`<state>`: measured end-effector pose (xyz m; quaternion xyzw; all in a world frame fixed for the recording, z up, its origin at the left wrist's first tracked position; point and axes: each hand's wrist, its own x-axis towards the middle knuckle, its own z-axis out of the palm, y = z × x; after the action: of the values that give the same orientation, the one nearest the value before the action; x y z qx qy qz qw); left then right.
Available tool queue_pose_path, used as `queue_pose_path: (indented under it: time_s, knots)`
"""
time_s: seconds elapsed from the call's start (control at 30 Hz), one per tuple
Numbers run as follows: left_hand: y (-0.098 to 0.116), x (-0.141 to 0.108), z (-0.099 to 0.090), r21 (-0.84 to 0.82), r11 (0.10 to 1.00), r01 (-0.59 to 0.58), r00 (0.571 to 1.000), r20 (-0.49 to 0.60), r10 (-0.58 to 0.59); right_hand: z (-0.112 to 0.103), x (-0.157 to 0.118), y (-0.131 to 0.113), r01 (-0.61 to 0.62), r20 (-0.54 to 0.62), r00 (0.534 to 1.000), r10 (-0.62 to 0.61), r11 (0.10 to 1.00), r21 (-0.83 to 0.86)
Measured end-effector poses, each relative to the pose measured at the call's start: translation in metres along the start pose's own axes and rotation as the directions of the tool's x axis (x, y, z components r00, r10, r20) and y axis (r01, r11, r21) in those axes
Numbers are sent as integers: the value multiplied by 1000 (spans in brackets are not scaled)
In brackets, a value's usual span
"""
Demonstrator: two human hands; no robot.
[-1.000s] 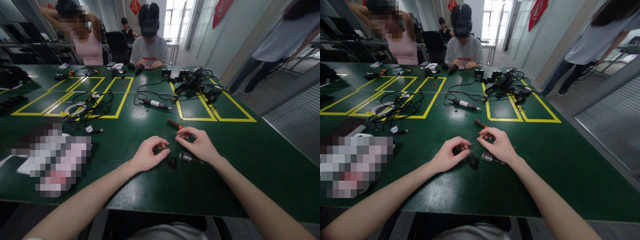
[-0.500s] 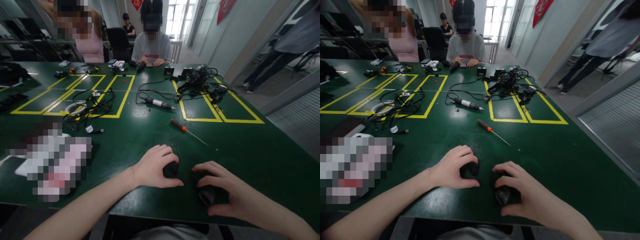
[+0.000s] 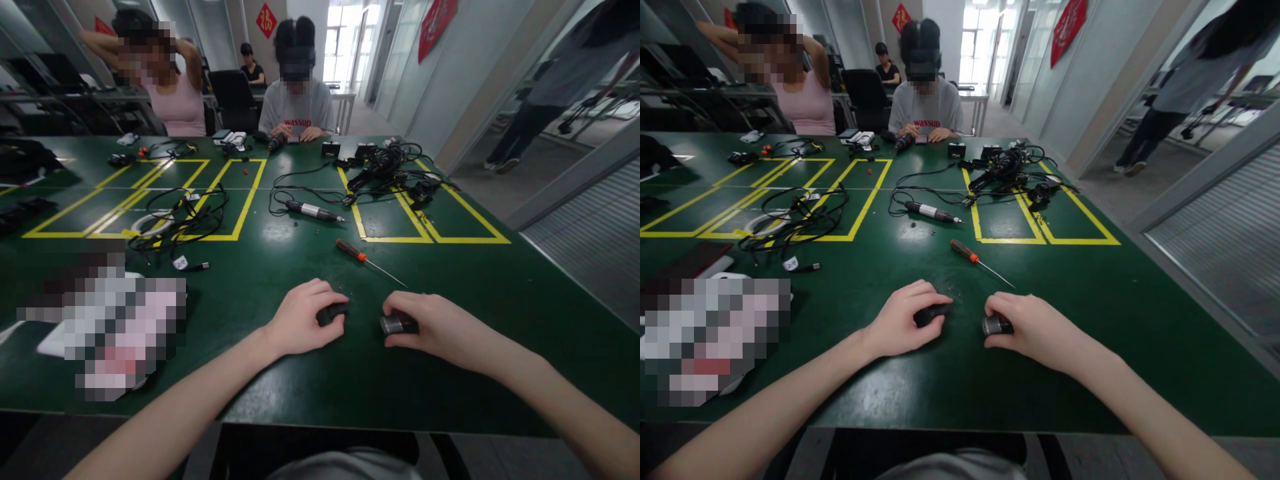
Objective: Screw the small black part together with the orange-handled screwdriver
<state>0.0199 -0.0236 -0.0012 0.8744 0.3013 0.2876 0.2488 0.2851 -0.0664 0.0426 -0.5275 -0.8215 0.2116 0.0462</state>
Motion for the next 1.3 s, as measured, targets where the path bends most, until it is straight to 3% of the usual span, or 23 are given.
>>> queue_pose_path:
  time_s: [0.1, 0.17, 0.23, 0.3, 0.4, 0.47, 0.6, 0.77, 0.93, 1.3]
  knots:
    - [-7, 4, -2, -47, 993, 112, 989, -91, -116, -13, 12, -8, 4, 83, 996, 11, 983, -184]
    - [-10, 6, -2, -38, 983, 179, 980, -83, -182, -20, 18, -12, 17, 110, 994, 9, 972, -233]
    - [-13, 8, 0, -30, 979, 203, 979, -26, -204, -22, 22, -14, 31, 106, 994, -11, 982, -184]
    - [-14, 8, 1, -43, 977, 209, 978, 20, -208, -21, 23, -13, 17, 80, 997, -15, 999, -29]
    - [-14, 8, 3, -96, 975, 200, 980, 31, -198, -10, 21, -7, -35, 32, 999, 27, 965, 260]
    - [-15, 7, 4, -154, 972, 180, 984, 17, -180, 1, 18, -4, -30, -12, 999, 36, 944, 329]
    - [-16, 6, 8, -341, 923, 179, 980, -18, -197, 21, 19, -3, 87, -121, 991, -55, 958, 272]
    - [-19, 7, 11, -560, 787, 257, 950, -4, -313, 40, 33, -4, 202, -269, 952, -143, 958, 204]
    - [-19, 10, 8, -513, 824, 240, 937, -98, -334, 49, 44, -5, 218, -353, 926, -136, 955, 203]
    - [-16, 11, 7, -442, 864, 242, 926, -162, -342, 48, 52, -7, 286, -329, 928, -175, 901, 327]
